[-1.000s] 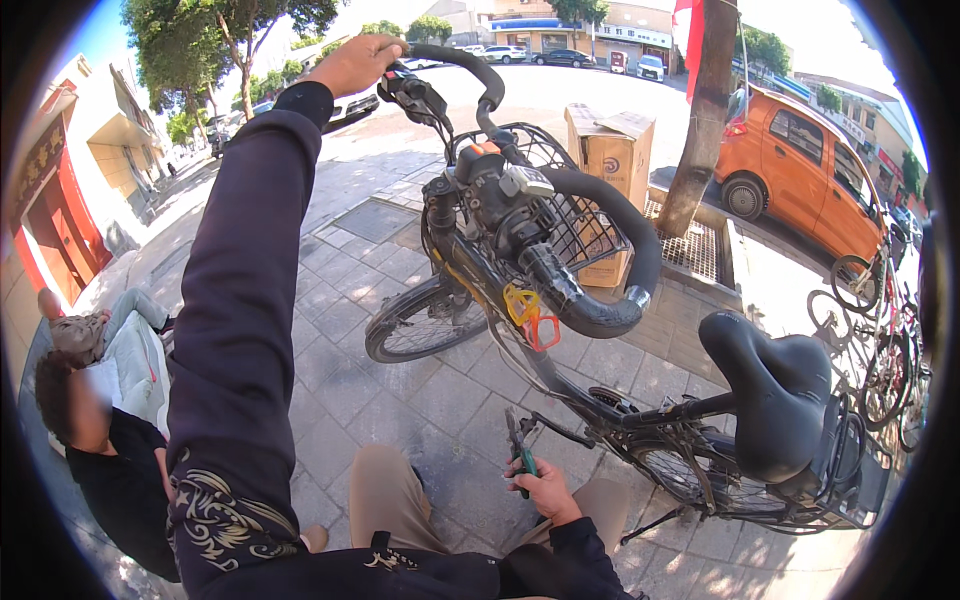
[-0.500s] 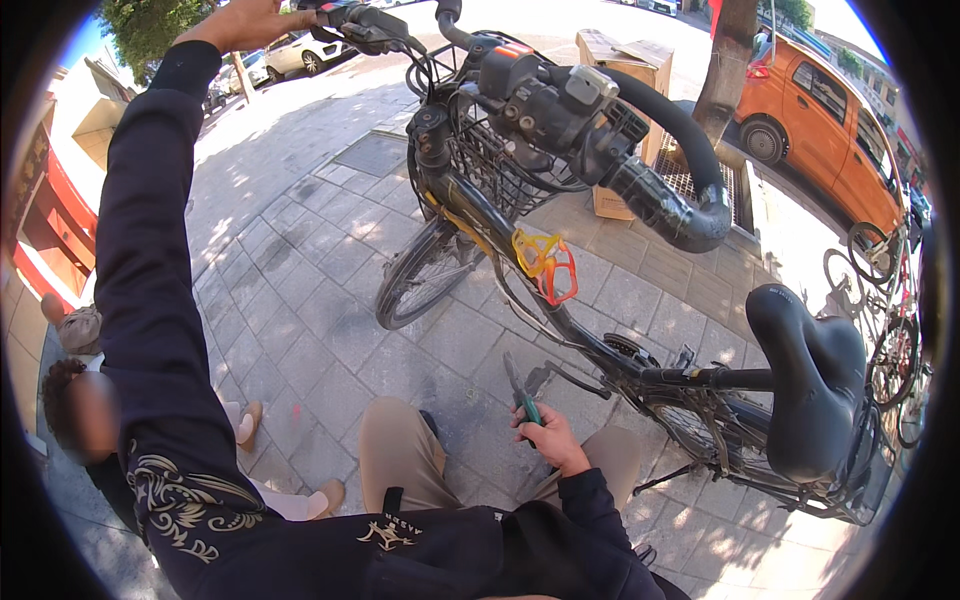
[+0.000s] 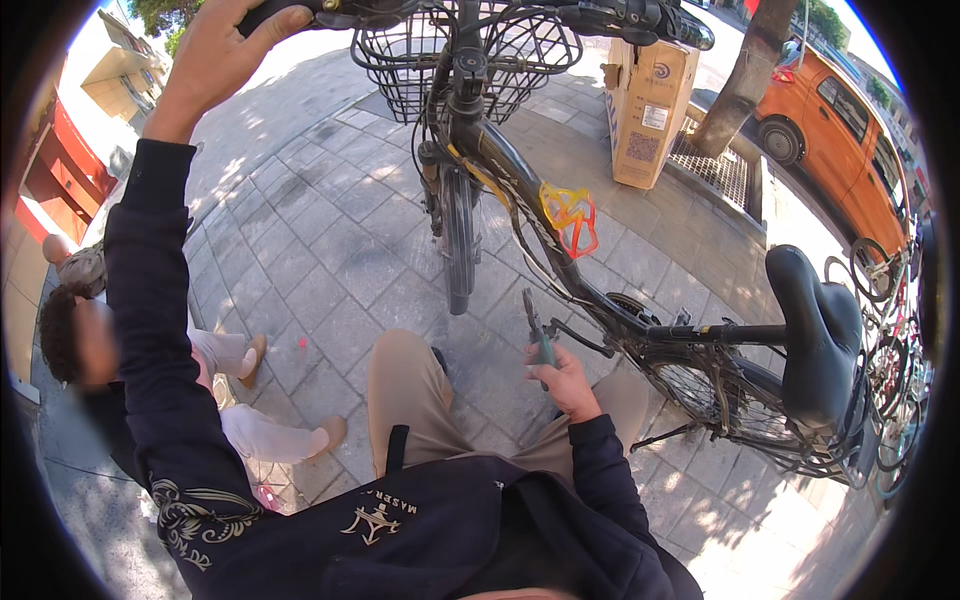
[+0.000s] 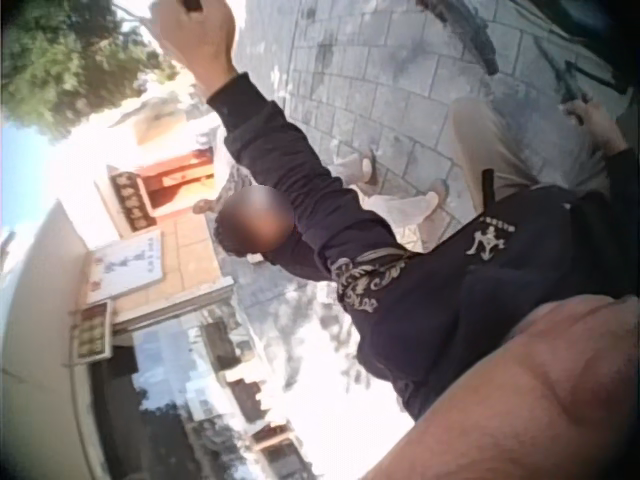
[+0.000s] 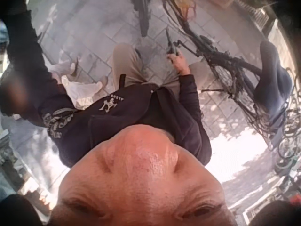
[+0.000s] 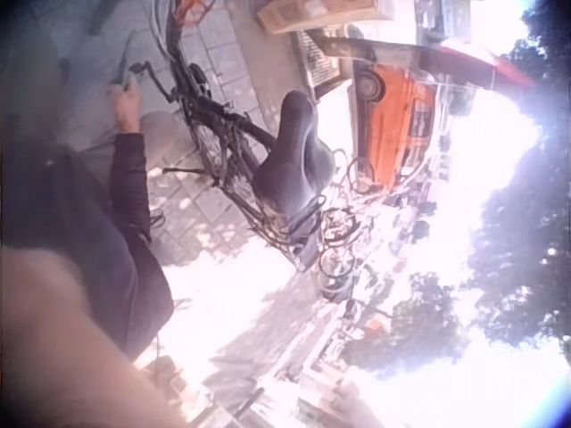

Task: The person sits on the sidewalk and uses pliers to adjust and tighten components on the bicycle's handlebar and front fork area. They repeatedly grip and manipulate cables and fittings near the basket and stem.

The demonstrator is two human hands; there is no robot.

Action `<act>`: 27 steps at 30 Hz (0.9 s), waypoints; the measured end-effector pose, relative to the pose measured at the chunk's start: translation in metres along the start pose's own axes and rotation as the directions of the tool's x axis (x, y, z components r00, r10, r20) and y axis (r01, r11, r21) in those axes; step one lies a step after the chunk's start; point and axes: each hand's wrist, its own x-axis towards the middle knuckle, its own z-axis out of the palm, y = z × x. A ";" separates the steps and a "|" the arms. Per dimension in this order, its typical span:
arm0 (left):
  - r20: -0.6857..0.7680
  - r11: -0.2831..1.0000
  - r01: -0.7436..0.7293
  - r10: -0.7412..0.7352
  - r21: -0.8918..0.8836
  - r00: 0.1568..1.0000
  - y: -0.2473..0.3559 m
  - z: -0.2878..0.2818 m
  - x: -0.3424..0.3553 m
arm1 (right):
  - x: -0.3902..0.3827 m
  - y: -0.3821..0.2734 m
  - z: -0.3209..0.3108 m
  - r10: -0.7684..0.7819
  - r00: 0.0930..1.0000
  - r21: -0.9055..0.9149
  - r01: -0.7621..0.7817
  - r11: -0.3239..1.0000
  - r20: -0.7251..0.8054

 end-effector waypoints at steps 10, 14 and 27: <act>-0.130 0.987 0.136 -0.124 0.089 0.984 0.051 -0.025 -0.037 | -0.003 -0.192 0.030 -0.593 0.802 -0.534 0.469 0.704 -0.077; -0.175 0.977 0.190 -0.171 0.096 0.970 0.065 -0.008 -0.045 | 0.058 -0.253 0.003 -0.784 0.620 -0.769 0.481 0.420 -0.040; -0.262 0.871 0.254 -0.151 0.420 0.953 0.114 -0.026 -0.077 | 0.283 -0.287 0.011 -0.143 0.907 -0.815 0.418 0.401 0.395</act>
